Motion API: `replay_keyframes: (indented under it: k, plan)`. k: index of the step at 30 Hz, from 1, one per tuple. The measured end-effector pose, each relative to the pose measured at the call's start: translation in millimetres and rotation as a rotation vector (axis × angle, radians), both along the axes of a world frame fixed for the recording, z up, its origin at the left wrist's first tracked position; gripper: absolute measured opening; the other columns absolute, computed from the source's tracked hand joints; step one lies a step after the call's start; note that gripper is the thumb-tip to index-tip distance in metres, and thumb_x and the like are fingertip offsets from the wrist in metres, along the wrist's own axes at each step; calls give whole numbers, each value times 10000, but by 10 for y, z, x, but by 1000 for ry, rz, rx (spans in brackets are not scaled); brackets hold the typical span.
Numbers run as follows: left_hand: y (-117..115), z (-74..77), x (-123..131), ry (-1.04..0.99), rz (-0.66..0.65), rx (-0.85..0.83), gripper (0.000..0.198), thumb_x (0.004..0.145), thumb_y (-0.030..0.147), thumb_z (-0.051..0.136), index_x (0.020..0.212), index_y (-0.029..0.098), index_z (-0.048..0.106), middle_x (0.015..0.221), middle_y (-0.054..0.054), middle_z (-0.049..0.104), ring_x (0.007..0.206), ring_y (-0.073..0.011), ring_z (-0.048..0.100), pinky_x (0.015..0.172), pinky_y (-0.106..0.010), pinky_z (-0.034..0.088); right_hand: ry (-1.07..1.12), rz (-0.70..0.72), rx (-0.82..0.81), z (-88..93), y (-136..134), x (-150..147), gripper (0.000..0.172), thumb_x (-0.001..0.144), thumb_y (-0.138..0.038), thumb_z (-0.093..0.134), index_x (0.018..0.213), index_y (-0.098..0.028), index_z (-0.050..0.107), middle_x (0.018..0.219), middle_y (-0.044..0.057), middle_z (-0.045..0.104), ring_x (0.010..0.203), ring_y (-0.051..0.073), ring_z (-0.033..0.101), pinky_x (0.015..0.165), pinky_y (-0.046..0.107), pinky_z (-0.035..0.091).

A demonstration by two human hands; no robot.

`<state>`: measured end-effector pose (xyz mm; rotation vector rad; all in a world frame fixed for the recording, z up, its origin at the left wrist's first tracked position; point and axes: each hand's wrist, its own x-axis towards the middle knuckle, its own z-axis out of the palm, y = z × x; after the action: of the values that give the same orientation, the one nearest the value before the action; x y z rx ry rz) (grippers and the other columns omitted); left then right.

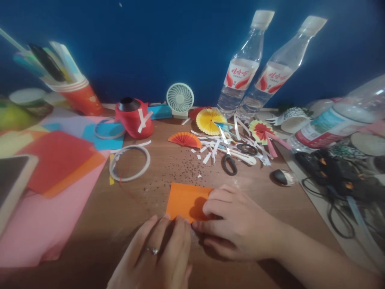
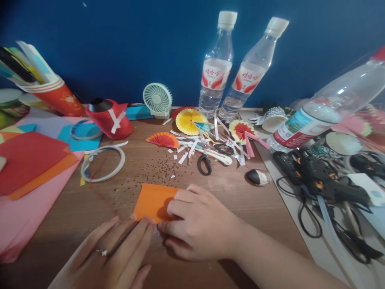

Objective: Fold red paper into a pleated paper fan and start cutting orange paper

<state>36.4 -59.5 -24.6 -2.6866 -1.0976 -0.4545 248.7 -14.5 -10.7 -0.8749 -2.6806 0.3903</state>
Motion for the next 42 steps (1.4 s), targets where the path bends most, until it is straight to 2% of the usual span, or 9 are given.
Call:
replay_keyframes:
  k: [7, 15, 21, 25, 27, 29, 33, 37, 42]
  plan:
    - [-17, -10, 8, 32, 16, -33, 305, 801, 318, 502, 1063, 205, 611, 1072, -13, 625, 964, -215, 545, 965, -406, 286, 5, 16, -18, -4, 6, 24, 259, 796, -366, 511, 972, -217, 629, 708, 13, 530, 694, 156, 405, 636, 318, 271]
    - [-16, -1, 4, 30, 13, -37, 319, 813, 314, 493, 1084, 180, 595, 1068, -22, 640, 959, -219, 555, 957, -418, 305, 0, 67, -2, 39, 48, 104, 228, 788, -285, 517, 601, -172, 582, 608, -8, 527, 703, 147, 413, 618, 319, 263]
    - [-23, -11, -1, 9, 20, -53, 331, 798, 314, 512, 1088, 179, 599, 1060, -22, 648, 964, -214, 550, 978, -418, 284, 28, 106, -24, 48, 67, 162, 191, 713, -191, 535, 524, -168, 515, 524, -18, 492, 674, 140, 420, 624, 312, 299]
    - [-13, 3, -11, 19, 21, -84, 316, 795, 299, 507, 1079, 204, 608, 1072, -4, 645, 971, -205, 541, 976, -400, 273, 224, 82, -71, 44, 95, 219, 259, 693, -163, 465, 439, -178, 422, 470, -14, 405, 568, 129, 377, 553, 295, 308]
    - [-1, 11, -15, 24, 25, -118, 326, 779, 311, 525, 1083, 224, 606, 1074, 13, 644, 955, -200, 542, 961, -394, 279, 351, -8, -64, 47, 112, 248, 257, 712, -152, 432, 456, -181, 445, 497, -4, 404, 540, 127, 361, 536, 290, 317]
    - [15, 15, -13, 29, 30, -157, 363, 753, 343, 554, 1098, 240, 597, 1070, 27, 645, 918, -193, 545, 938, -390, 292, 396, -84, -39, 46, 121, 262, 190, 747, -162, 443, 601, -168, 564, 586, 18, 474, 577, 133, 402, 564, 294, 344]
    - [47, 15, 7, 18, 20, -183, 429, 718, 376, 585, 1127, 245, 574, 1078, 33, 641, 881, -179, 542, 920, -385, 305, 229, -2, -1, 14, 108, 228, 218, 785, -238, 510, 967, -200, 624, 740, 33, 561, 703, 155, 459, 631, 305, 340]
    - [50, 23, 3, 5, 4, -164, 394, 745, 360, 552, 1115, 227, 574, 1052, 25, 646, 883, -168, 541, 918, -378, 312, 28, 7, 36, -16, 95, 170, 194, 811, -306, 502, 873, -229, 669, 613, 10, 522, 652, 152, 399, 586, 300, 261]
    - [-25, 24, -54, 50, 8, 29, 254, 784, 250, 516, 970, 117, 625, 938, -75, 657, 900, -222, 547, 899, -415, 350, 10, -2, -9, -16, 112, 190, 189, 814, -286, 503, 744, -220, 666, 563, -1, 541, 653, 146, 390, 609, 298, 252]
